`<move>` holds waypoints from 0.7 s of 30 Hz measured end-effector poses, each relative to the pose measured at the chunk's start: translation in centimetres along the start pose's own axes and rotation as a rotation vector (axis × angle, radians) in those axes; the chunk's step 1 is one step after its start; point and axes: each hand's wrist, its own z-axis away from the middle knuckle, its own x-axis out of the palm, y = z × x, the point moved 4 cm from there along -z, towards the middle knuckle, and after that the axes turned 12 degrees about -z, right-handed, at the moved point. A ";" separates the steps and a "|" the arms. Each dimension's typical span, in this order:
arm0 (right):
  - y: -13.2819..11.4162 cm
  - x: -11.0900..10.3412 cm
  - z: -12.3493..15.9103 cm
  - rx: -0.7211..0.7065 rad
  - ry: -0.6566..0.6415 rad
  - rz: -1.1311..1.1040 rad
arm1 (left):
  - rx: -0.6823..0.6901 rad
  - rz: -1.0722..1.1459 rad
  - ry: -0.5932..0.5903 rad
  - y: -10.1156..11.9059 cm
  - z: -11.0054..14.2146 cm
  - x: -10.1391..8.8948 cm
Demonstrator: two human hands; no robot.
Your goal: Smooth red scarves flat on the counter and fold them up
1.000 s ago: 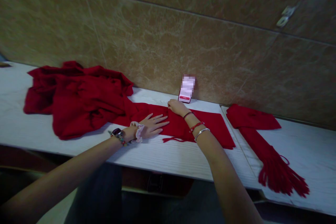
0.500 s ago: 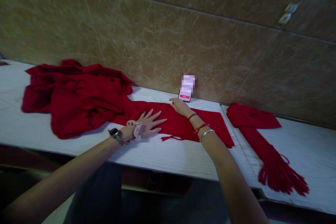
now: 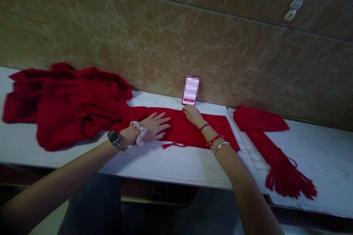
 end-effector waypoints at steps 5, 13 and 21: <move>-0.2 0.1 0.2 0.061 0.001 0.071 | 0.185 0.203 0.120 2.6 -2.7 0.3; -0.4 -0.3 -0.2 0.100 -0.081 0.168 | 0.223 0.214 0.055 3.8 -2.1 1.3; -1.8 -1.4 1.0 -0.059 -0.006 0.041 | -0.260 0.209 0.011 1.1 -2.2 2.1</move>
